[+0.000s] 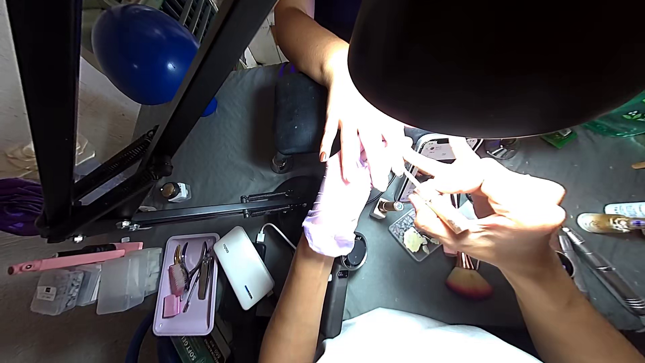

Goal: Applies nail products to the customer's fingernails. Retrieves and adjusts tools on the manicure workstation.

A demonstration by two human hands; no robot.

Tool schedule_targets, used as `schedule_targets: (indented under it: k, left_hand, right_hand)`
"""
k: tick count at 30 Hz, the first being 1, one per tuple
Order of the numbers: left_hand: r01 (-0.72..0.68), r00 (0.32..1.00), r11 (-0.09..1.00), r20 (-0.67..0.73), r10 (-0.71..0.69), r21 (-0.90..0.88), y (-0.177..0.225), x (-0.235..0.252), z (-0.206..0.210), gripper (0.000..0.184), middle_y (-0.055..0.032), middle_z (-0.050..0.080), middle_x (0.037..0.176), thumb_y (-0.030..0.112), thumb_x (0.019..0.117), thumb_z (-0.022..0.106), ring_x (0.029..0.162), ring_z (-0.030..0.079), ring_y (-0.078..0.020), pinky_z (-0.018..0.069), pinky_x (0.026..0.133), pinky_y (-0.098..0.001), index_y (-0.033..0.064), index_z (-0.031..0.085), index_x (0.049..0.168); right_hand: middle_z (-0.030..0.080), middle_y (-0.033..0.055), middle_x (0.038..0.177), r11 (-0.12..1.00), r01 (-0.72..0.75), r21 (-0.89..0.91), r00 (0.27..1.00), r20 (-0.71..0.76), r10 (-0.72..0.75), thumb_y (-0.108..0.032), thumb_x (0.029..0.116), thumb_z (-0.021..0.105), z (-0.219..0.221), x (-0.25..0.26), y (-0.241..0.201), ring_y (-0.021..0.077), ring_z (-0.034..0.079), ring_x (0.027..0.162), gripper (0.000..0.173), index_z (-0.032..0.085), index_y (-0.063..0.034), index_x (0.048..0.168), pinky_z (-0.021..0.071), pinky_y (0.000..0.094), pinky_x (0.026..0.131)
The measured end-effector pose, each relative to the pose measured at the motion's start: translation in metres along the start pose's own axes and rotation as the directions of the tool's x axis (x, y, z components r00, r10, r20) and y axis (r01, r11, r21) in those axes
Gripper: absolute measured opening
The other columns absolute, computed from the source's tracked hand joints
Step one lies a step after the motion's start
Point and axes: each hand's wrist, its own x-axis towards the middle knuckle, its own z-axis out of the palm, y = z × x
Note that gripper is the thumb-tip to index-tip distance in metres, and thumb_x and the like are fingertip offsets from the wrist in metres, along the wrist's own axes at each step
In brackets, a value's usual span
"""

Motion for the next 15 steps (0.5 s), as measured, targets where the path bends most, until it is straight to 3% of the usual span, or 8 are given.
schedule_targets:
  k: [2, 8, 12, 15]
  left_hand:
    - [0.000, 1.000, 1.000, 0.001, 0.000, -0.030, -0.0015, 0.0018, 0.0003, 0.017, 0.0055, 0.066, 0.100, 0.010, 0.1045, 0.052, 0.093, 0.063, 0.0001, 0.0523, 0.081, -0.0152, 0.0180, 0.064, 0.113]
    - [-0.030, 1.000, 0.997, 0.005, 0.030, 0.071, 0.0004, 0.0038, 0.0025, 0.016, 0.0055, 0.065, 0.097, 0.009, 0.1040, 0.053, 0.088, 0.062, 0.0011, 0.0520, 0.077, -0.0141, 0.0166, 0.064, 0.113]
    - [-0.009, 1.000, 0.997, -0.018, 0.010, 0.076, 0.0023, 0.0044, 0.0051, 0.015, 0.0051, 0.065, 0.096, 0.010, 0.1049, 0.051, 0.087, 0.062, 0.0007, 0.0520, 0.076, -0.0140, 0.0164, 0.064, 0.111]
    - [-0.014, 1.000, 0.997, -0.017, 0.015, 0.074, 0.0017, 0.0042, 0.0045, 0.015, 0.0048, 0.065, 0.096, 0.010, 0.1046, 0.052, 0.088, 0.063, 0.0002, 0.0527, 0.077, -0.0149, 0.0160, 0.064, 0.112]
  right_hand:
    - [0.075, 0.0042, 0.095, 1.000, 0.000, 0.005, 1.000, -0.001, 0.000, -0.014, 0.0859, 0.074, 0.0001, -0.0001, 0.0004, 0.0041, 0.071, 0.091, 0.011, 0.067, -0.0057, 0.089, 0.0594, 0.0231, 0.087]
    - [0.076, 0.0068, 0.103, 1.000, -0.005, 0.020, 1.000, 0.006, 0.005, -0.014, 0.0862, 0.074, 0.0002, 0.0002, 0.0002, 0.0056, 0.072, 0.094, 0.011, 0.067, -0.0055, 0.089, 0.0596, 0.0222, 0.085]
    - [0.077, 0.0071, 0.105, 1.000, -0.002, 0.020, 1.000, 0.011, 0.002, -0.013, 0.0861, 0.074, -0.0003, 0.0001, 0.0004, 0.0101, 0.073, 0.103, 0.011, 0.067, -0.0059, 0.089, 0.0598, 0.0269, 0.093]
    - [0.077, 0.0078, 0.104, 1.000, 0.005, 0.017, 1.000, 0.022, -0.005, -0.013, 0.0864, 0.074, -0.0014, 0.0006, 0.0006, 0.0071, 0.072, 0.098, 0.011, 0.067, -0.0053, 0.088, 0.0594, 0.0231, 0.088]
